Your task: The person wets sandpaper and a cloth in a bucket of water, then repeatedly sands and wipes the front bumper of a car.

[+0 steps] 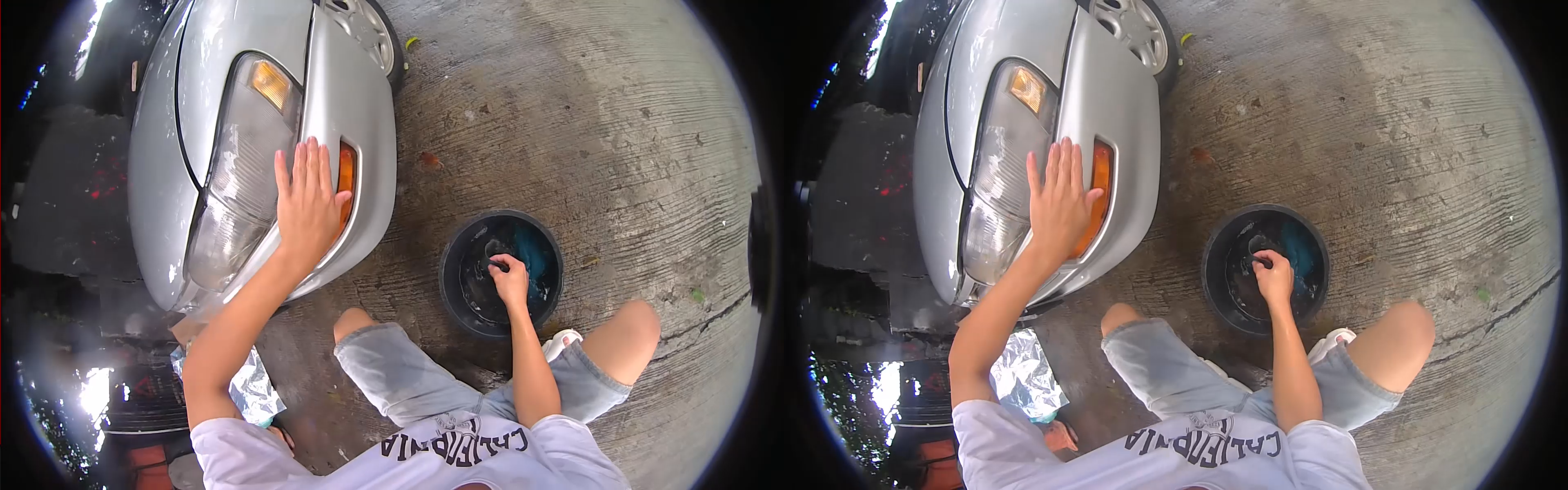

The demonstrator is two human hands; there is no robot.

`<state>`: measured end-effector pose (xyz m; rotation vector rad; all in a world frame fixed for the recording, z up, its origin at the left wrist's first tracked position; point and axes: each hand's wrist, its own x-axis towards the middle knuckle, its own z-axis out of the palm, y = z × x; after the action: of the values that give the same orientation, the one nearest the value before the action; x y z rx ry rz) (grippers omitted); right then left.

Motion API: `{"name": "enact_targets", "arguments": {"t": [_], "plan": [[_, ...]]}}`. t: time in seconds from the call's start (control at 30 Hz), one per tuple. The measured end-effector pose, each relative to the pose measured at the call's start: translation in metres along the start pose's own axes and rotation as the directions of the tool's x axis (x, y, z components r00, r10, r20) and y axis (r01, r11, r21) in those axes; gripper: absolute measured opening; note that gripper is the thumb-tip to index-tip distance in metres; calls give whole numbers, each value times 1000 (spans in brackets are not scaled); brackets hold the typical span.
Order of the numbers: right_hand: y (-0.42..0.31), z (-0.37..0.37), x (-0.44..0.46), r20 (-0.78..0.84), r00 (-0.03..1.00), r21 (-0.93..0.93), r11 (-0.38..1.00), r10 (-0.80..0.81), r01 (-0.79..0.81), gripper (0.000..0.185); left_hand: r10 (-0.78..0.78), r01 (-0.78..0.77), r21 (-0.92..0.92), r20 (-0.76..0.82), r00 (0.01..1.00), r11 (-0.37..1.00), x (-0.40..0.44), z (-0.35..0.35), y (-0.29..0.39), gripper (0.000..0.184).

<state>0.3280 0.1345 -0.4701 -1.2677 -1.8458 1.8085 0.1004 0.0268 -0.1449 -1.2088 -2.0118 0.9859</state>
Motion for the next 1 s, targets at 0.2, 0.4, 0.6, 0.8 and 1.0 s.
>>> {"name": "enact_targets", "arguments": {"t": [0.2, 0.4, 0.6, 0.8, 1.0], "plan": [[-18, -6, -9, -85, 996, -155, 987, 20, -33, 21, 31, -47, -140, -114, 993, 989, 49, 21, -14, 71], [7, 14, -10, 224, 894, 190, 882, 388, -431, 40, 75, -97, -195, -118, 990, 976, 29, 23, -9, 65], [-155, 26, -9, 228, 967, 705, 705, -117, -81, 47, 132, -157, -282, -104, 986, 946, -98, 27, -33, 68], [-250, 146, -48, 2, 630, 238, 612, -777, 754, 56, 187, -233, -340, -161, 969, 911, -144, 84, -63, 64], [-300, 133, 34, 44, 605, 61, 606, -795, 793, 66, 175, -278, -367, -289, 941, 888, -146, 107, -64, 63]]}}
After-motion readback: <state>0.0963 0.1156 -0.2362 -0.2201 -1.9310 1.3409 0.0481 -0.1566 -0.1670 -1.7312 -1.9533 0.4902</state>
